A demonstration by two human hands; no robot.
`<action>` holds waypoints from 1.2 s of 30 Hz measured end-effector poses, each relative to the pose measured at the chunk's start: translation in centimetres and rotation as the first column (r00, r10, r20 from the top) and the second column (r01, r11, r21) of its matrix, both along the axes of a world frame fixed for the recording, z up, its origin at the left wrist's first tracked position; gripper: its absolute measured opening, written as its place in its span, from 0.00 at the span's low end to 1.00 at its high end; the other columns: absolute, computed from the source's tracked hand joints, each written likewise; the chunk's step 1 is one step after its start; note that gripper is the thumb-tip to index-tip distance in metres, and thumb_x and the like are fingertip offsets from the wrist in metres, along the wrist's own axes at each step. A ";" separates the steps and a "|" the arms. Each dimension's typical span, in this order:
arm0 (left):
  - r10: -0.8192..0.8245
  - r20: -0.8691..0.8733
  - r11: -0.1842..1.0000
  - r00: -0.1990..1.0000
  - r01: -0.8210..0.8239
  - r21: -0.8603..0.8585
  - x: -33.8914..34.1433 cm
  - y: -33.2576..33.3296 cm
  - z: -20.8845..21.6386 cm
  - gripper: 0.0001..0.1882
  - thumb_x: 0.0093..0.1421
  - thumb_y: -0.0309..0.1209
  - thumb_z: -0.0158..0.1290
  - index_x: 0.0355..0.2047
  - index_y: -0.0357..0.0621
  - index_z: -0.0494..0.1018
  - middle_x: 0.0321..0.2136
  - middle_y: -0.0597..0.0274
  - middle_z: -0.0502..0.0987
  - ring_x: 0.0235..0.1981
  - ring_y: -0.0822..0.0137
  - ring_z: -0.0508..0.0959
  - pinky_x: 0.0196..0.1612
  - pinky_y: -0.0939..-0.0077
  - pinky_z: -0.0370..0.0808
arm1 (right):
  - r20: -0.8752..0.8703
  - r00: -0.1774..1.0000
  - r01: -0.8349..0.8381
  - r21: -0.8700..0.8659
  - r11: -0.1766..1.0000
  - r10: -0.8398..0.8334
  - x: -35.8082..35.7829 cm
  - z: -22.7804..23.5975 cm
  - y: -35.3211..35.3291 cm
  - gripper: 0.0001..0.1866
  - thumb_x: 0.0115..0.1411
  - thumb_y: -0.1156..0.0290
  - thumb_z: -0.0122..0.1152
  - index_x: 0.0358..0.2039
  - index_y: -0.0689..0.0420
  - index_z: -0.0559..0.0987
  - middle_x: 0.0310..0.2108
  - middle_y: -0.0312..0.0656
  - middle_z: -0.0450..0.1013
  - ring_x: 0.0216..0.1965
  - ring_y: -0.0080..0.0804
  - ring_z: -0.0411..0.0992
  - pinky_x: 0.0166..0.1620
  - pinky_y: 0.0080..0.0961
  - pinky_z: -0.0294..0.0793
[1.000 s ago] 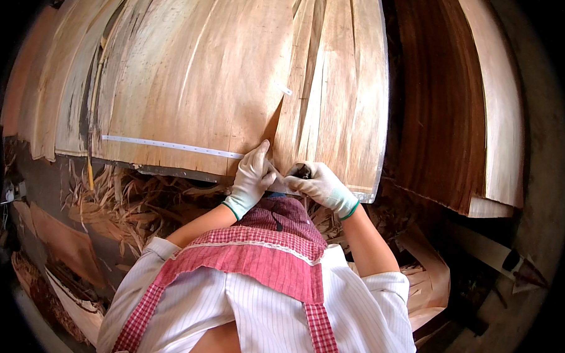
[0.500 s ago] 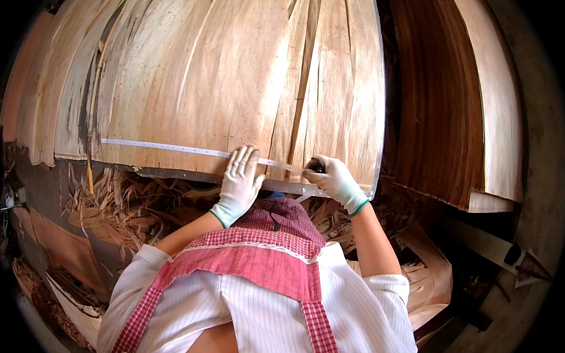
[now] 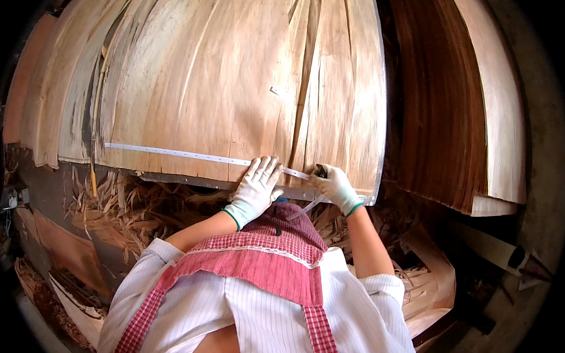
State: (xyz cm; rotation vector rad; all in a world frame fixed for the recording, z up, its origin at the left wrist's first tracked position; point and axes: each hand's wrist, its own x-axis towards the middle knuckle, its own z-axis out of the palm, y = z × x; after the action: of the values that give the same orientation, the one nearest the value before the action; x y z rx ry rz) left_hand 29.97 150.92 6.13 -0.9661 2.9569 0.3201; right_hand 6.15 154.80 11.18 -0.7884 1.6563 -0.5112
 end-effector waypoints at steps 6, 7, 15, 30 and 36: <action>0.051 -0.125 0.990 0.991 -0.034 0.137 0.3 -0.7 0.4 0.34 0.65 0.49 0.42 0.63 0.37 0.60 0.65 0.46 0.57 0.68 0.50 0.55 0.70 0.55 0.45 | 0.012 0.990 0.138 0.015 0.990 -0.138 2.2 3.3 6.5 0.07 0.63 0.71 0.60 0.36 0.62 0.76 0.24 0.33 0.71 0.24 0.19 0.66 0.27 0.18 0.68; 0.069 -0.173 0.960 0.983 -0.018 0.281 0.4 -1.8 1.9 0.31 0.68 0.46 0.39 0.63 0.37 0.60 0.65 0.46 0.58 0.67 0.50 0.57 0.70 0.56 0.48 | 0.072 0.975 0.213 -0.001 0.977 -0.213 1.8 4.3 6.3 0.07 0.63 0.71 0.59 0.35 0.61 0.75 0.24 0.33 0.71 0.23 0.18 0.66 0.26 0.17 0.67; 0.171 -0.208 0.983 0.963 -0.181 -0.031 -4.5 -15.4 1.0 0.26 0.69 0.41 0.37 0.63 0.39 0.60 0.65 0.52 0.59 0.67 0.58 0.57 0.70 0.62 0.50 | 0.178 0.944 0.315 -0.234 0.920 -0.278 2.9 7.4 -0.9 0.09 0.66 0.66 0.56 0.35 0.58 0.71 0.23 0.31 0.68 0.20 0.15 0.62 0.24 0.15 0.63; 0.343 -0.575 0.930 0.743 -0.352 0.101 -1.1 -13.5 2.0 0.18 0.66 0.31 0.42 0.55 0.42 0.68 0.54 0.51 0.72 0.59 0.54 0.69 0.65 0.62 0.62 | 0.168 0.938 0.332 -0.189 0.924 -0.302 2.5 3.2 -6.5 0.08 0.63 0.68 0.59 0.33 0.60 0.75 0.22 0.33 0.71 0.18 0.16 0.64 0.22 0.16 0.63; 0.051 -0.143 0.998 0.988 -0.055 -0.026 -3.8 -11.2 0.1 0.30 0.66 0.45 0.43 0.62 0.37 0.60 0.64 0.50 0.61 0.67 0.55 0.57 0.70 0.62 0.46 | -0.215 0.970 0.070 -0.198 0.978 -0.113 2.5 -1.7 -11.2 0.08 0.61 0.68 0.61 0.33 0.59 0.78 0.24 0.40 0.75 0.22 0.27 0.72 0.26 0.24 0.71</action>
State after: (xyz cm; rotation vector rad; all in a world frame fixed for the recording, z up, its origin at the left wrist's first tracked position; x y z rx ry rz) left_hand 26.16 139.70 6.26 -1.0703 3.0757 0.3609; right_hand 8.68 143.62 9.46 -0.9399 1.8800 -0.6728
